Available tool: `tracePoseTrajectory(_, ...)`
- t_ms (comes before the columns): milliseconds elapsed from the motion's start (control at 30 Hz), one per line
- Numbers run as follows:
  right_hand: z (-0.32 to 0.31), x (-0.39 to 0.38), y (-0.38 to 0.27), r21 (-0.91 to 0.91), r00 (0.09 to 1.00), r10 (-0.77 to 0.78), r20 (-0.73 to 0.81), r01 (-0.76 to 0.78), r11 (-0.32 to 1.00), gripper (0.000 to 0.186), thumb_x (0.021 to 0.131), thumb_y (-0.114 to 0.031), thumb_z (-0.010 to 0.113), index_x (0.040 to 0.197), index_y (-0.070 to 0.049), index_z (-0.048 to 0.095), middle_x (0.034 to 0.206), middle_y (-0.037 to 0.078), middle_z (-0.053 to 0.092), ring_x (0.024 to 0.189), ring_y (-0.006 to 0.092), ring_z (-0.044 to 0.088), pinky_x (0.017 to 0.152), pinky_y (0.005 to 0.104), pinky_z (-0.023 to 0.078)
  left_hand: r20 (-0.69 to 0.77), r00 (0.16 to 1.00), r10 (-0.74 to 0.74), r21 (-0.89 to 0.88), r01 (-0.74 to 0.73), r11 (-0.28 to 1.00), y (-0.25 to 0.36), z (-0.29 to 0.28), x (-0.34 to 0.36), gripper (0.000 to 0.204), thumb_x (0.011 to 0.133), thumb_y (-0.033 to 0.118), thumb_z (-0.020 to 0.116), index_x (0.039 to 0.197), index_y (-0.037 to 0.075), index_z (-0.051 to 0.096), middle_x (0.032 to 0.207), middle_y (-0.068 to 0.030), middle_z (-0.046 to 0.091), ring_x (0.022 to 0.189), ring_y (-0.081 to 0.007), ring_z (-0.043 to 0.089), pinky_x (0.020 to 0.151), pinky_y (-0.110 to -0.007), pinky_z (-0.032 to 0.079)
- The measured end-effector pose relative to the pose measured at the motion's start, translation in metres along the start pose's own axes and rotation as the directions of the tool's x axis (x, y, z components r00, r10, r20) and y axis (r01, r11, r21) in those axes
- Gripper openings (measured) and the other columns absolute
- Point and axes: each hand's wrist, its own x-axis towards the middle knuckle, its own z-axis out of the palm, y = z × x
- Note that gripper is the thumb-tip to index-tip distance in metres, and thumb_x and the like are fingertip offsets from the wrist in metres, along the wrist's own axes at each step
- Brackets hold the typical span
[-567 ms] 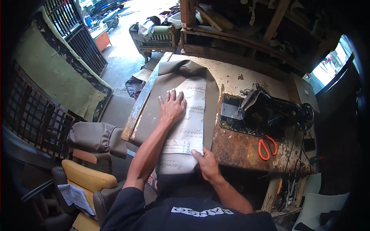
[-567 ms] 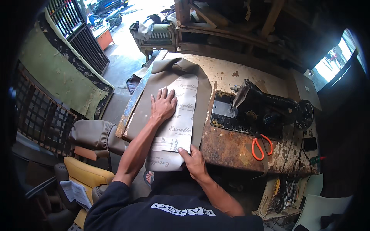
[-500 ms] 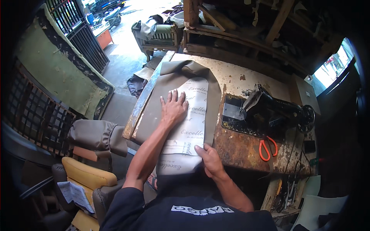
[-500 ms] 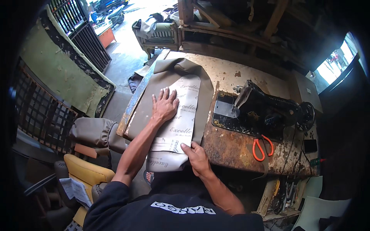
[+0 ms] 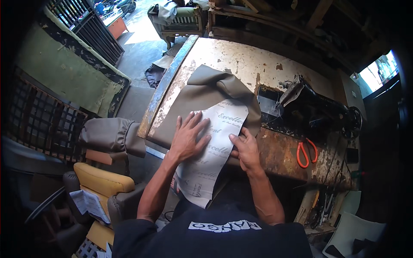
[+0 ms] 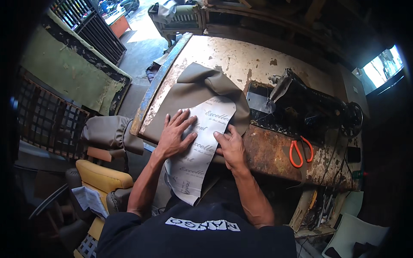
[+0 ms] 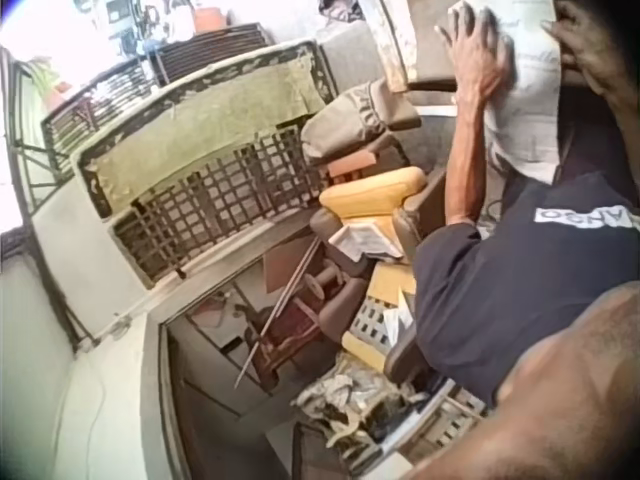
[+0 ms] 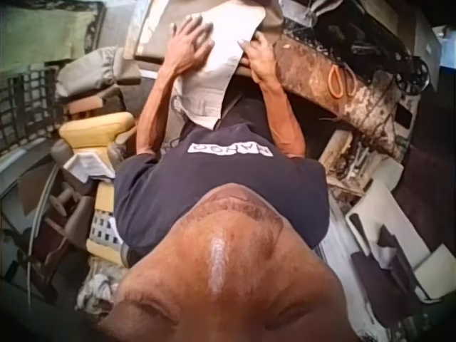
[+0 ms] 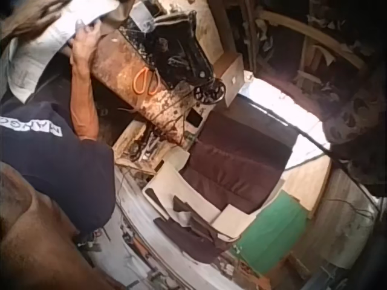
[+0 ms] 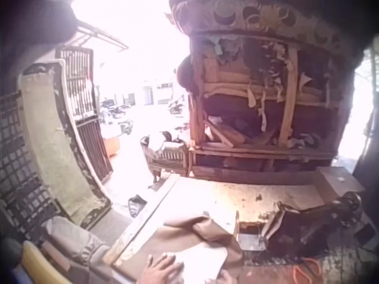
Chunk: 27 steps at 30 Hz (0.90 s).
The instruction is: The person fits a new leather cover over a foam chair cushion and then uses a sewing machine to stitch a piece of leather fabric.
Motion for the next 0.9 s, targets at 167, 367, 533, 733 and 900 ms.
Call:
tracePoseTrajectory(167, -0.003, -0.005, 0.002, -0.030, 0.999, -0.007, 0.035, 0.008, 1.000, 0.056, 0.096, -0.006, 0.068, 0.143, 0.004, 0.039, 0.114, 0.014, 0.071, 0.094, 0.0161, 0.073, 0.075, 0.0295, 0.065, -0.433, 0.872, -0.227, -0.068, 0.220, 0.973, -0.006, 0.026, 0.005, 0.051, 0.090, 0.021, 0.074, 0.131, -0.006, 0.057, 0.144, -0.0294, 0.049, 0.140, -0.0485, 0.040, 0.118, -0.051, 0.034)
tracePoseTrajectory(367, -0.010, -0.023, -0.003, -0.099, 0.989, 0.018, 0.149, -0.004, 0.995, 0.045, 0.096, -0.010, 0.071, 0.135, 0.000, 0.051, 0.115, 0.010, 0.070, 0.098, 0.0138, 0.070, 0.081, 0.0286, 0.060, -0.356, 0.909, -0.217, -0.195, 0.155, 0.969, 0.004, 0.018, 0.010, 0.024, 0.085, 0.014, 0.075, 0.102, 0.000, 0.065, 0.117, -0.0194, 0.062, 0.116, -0.0402, 0.055, 0.102, -0.049, 0.041)
tracePoseTrajectory(533, 0.007, -0.011, -0.032, -0.729, 0.766, -0.643, 0.001, 0.441, 0.524, 0.055, 0.092, -0.017, 0.076, 0.138, 0.002, 0.051, 0.125, 0.018, 0.062, 0.114, 0.0278, 0.064, 0.095, 0.0393, 0.055, -0.402, 0.896, -0.190, -0.151, 0.140, 0.979, 0.007, 0.016, 0.009, 0.020, 0.084, 0.013, 0.075, 0.100, 0.003, 0.068, 0.114, -0.0158, 0.063, 0.111, -0.0363, 0.057, 0.098, -0.048, 0.042)
tracePoseTrajectory(733, 0.025, 0.083, -0.026, -0.753, 0.618, -0.495, 0.610, 0.647, -0.119, 0.060, 0.089, -0.040, 0.074, 0.132, -0.001, 0.058, 0.125, 0.022, 0.061, 0.115, 0.0381, 0.059, 0.098, 0.0501, 0.046, -0.338, 0.869, -0.363, -0.354, 0.240, 0.904, -0.022, 0.012, 0.058, 0.025, 0.090, 0.019, 0.070, 0.108, 0.003, 0.068, 0.113, -0.0177, 0.064, 0.112, -0.0384, 0.056, 0.100, -0.049, 0.042)
tracePoseTrajectory(900, 0.047, 0.074, -0.018, -0.842, 0.782, -0.311, 0.540, 0.507, -0.186, 0.052, 0.082, -0.044, 0.079, 0.118, -0.009, 0.065, 0.111, 0.014, 0.065, 0.113, 0.0341, 0.056, 0.096, 0.0534, 0.040, -0.476, 0.744, -0.469, -0.232, 0.409, 0.883, -0.063, -0.001, 0.145, 0.055, 0.092, 0.041, 0.071, 0.122, -0.005, 0.063, 0.120, -0.0294, 0.066, 0.114, -0.0434, 0.062, 0.102, -0.050, 0.046)
